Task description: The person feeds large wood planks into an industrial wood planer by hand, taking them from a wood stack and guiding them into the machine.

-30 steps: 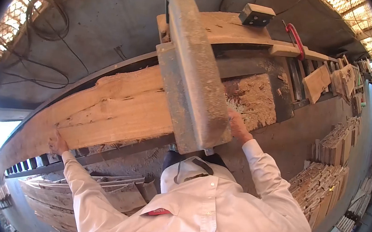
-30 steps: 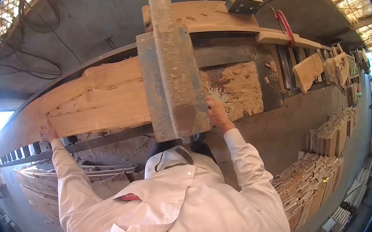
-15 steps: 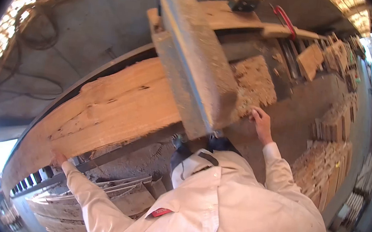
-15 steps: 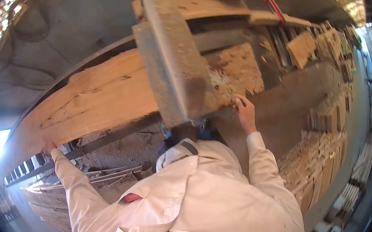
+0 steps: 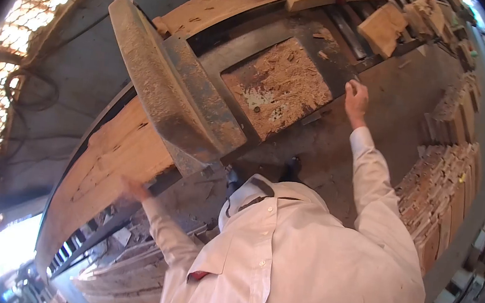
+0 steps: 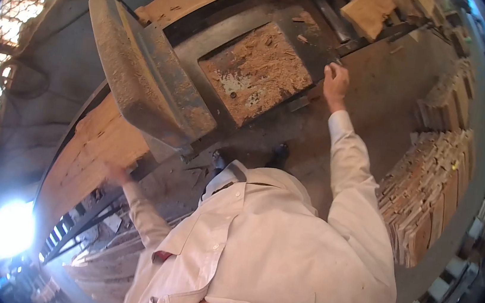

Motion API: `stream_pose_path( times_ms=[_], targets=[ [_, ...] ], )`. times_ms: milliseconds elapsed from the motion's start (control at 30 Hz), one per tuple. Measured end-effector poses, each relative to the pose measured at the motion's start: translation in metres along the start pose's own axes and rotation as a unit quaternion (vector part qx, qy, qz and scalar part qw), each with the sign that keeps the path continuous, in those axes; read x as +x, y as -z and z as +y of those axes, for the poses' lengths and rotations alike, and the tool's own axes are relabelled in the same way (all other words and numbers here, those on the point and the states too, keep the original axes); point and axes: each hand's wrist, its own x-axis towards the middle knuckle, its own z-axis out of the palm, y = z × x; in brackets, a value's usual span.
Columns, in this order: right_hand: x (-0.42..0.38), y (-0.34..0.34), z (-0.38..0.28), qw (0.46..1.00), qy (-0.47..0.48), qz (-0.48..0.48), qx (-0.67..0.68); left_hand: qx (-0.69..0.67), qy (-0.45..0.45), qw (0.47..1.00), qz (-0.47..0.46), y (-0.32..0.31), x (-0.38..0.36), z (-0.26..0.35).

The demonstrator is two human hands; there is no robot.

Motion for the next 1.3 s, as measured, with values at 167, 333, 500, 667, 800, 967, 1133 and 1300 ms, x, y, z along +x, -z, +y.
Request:
stream_pose_path(
  times_ms=[167, 333, 500, 667, 800, 967, 1133, 1300],
  targets=[
    [0.062, -0.061, 0.055, 0.994, 0.096, -0.024, -0.044, 0.437, 0.029, 0.879, -0.189, 0.018, 0.037, 0.020],
    [0.071, -0.081, 0.051, 0.989, 0.080, -0.042, -0.116, 0.108, -0.051, 0.992, -0.052, 0.050, 0.036, 0.013],
    [0.075, -0.078, 0.054, 0.988, 0.070, -0.059, -0.122, -0.009, 0.086, 0.996, 0.001, 0.071, 0.006, 0.026],
    [0.077, -0.081, 0.055, 0.987, 0.090, -0.034, -0.127, -0.048, 0.156, 0.986, 0.027, 0.081, -0.004, 0.037],
    [0.076, -0.075, 0.047, 0.990, 0.074, -0.057, -0.109, -0.059, 0.177, 0.982, 0.043, 0.087, -0.010, 0.040],
    [0.074, -0.078, 0.053, 0.989, 0.086, -0.051, -0.106, -0.079, 0.184, 0.978, 0.057, 0.085, -0.017, 0.042],
    [0.073, -0.076, 0.049, 0.992, 0.077, -0.048, -0.089, -0.087, 0.186, 0.976, 0.065, 0.090, -0.015, 0.048],
    [0.075, -0.082, 0.057, 0.994, 0.068, -0.032, -0.082, -0.098, 0.188, 0.974, 0.073, 0.087, -0.011, 0.060]
  ],
)
